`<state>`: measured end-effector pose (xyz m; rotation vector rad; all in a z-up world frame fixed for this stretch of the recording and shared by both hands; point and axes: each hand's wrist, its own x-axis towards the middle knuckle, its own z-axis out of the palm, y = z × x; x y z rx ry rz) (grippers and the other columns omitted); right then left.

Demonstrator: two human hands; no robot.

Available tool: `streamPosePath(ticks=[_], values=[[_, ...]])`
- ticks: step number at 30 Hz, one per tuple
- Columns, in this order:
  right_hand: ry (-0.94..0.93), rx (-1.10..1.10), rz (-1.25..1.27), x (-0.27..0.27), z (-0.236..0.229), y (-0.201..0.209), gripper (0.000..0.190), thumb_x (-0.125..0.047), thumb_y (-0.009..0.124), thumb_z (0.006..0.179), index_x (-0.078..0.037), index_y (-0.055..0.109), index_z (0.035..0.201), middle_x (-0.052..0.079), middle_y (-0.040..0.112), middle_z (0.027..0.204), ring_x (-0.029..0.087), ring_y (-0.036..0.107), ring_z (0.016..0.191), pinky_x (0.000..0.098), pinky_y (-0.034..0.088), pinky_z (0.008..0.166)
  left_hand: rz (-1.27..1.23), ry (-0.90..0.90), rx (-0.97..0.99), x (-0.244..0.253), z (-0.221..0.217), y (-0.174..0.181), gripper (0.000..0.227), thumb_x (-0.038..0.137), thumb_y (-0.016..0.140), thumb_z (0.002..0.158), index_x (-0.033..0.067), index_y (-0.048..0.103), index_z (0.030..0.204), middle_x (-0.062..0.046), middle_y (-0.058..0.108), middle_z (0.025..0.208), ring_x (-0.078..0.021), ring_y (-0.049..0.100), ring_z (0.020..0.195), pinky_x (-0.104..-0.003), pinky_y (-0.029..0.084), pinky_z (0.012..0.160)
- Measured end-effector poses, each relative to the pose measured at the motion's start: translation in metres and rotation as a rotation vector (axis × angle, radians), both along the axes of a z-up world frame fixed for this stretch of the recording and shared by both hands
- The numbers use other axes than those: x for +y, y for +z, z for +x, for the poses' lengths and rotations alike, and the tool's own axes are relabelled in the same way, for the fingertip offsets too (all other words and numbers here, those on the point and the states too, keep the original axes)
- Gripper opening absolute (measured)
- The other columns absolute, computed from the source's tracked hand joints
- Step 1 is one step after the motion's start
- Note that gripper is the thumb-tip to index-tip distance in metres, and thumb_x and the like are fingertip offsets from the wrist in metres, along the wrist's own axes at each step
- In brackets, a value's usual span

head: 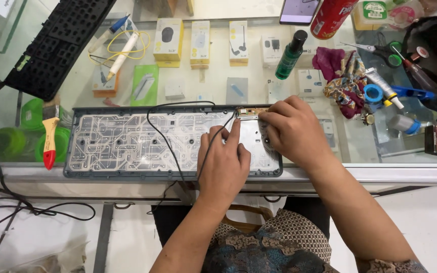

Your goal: Repairing a laptop keyboard by connecting the internal controller board and membrane.

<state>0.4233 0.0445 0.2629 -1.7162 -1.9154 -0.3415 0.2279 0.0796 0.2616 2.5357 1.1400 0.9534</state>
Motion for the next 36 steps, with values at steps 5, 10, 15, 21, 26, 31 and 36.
streamPosePath(ticks=[5, 10, 15, 21, 26, 31, 36], values=[[0.015, 0.048, 0.003, 0.0, 0.001, -0.001, 0.022, -0.001, 0.066, 0.086, -0.013, 0.081, 0.095, 0.004, 0.072, 0.088, 0.024, 0.066, 0.091, 0.0348, 0.055, 0.085, -0.01, -0.004, -0.004, -0.001, -0.001, 0.002, 0.049, 0.012, 0.062, 0.085, 0.003, 0.068, 0.132, -0.014, 0.056, 0.096, -0.0343, 0.058, 0.083, -0.042, 0.049, 0.067], [0.044, 0.078, 0.014, 0.0, 0.004, -0.004, 0.022, 0.001, 0.066, 0.085, -0.011, 0.081, 0.095, 0.006, 0.072, 0.09, 0.025, 0.066, 0.091, 0.0364, 0.056, 0.085, -0.002, 0.002, -0.002, -0.002, -0.002, 0.002, 0.05, 0.013, 0.063, 0.084, 0.0039, 0.069, 0.133, -0.014, 0.055, 0.096, -0.0335, 0.057, 0.083, -0.041, 0.049, 0.067], [0.044, 0.092, 0.013, 0.0, 0.005, -0.002, 0.022, 0.002, 0.065, 0.084, -0.011, 0.08, 0.095, 0.006, 0.072, 0.09, 0.025, 0.065, 0.092, 0.0358, 0.057, 0.085, 0.008, 0.009, -0.003, -0.001, -0.001, 0.001, 0.05, 0.013, 0.064, 0.083, 0.0044, 0.069, 0.132, -0.013, 0.055, 0.097, -0.0332, 0.058, 0.084, -0.041, 0.05, 0.067], [0.044, 0.126, 0.037, 0.001, 0.005, 0.0, 0.024, 0.003, 0.062, 0.086, -0.009, 0.08, 0.095, 0.006, 0.069, 0.087, 0.024, 0.063, 0.087, 0.0357, 0.057, 0.083, 0.042, -0.003, -0.025, -0.001, -0.001, 0.001, 0.057, 0.012, 0.064, 0.083, 0.0042, 0.064, 0.14, -0.015, 0.056, 0.097, -0.0351, 0.058, 0.084, -0.044, 0.052, 0.074], [0.073, 0.126, 0.101, 0.002, 0.01, 0.004, 0.02, 0.003, 0.064, 0.081, -0.011, 0.078, 0.089, 0.006, 0.068, 0.085, 0.027, 0.064, 0.084, 0.0369, 0.057, 0.08, 0.083, -0.029, -0.086, -0.004, 0.0, -0.008, 0.045, 0.011, 0.062, 0.089, 0.0035, 0.069, 0.133, -0.013, 0.062, 0.097, -0.0305, 0.061, 0.086, -0.039, 0.051, 0.078], [0.104, 0.261, 0.175, -0.005, 0.005, 0.02, 0.022, 0.006, 0.063, 0.08, -0.01, 0.075, 0.087, 0.007, 0.067, 0.085, 0.029, 0.064, 0.082, 0.0393, 0.057, 0.079, 0.322, -0.177, -0.19, -0.007, -0.003, -0.016, 0.024, 0.018, 0.058, 0.094, 0.0116, 0.078, 0.108, -0.003, 0.061, 0.084, -0.0213, 0.06, 0.07, -0.033, 0.052, 0.064], [0.162, 0.505, 0.074, -0.059, 0.014, 0.043, 0.029, 0.013, 0.049, 0.083, -0.001, 0.072, 0.095, 0.012, 0.069, 0.093, 0.028, 0.064, 0.089, 0.0395, 0.048, 0.083, 0.203, -0.438, -0.226, -0.01, -0.018, -0.009, 0.021, 0.008, 0.057, 0.096, 0.0024, 0.076, 0.1, -0.007, 0.069, 0.078, -0.0229, 0.064, 0.063, -0.034, 0.05, 0.056]])
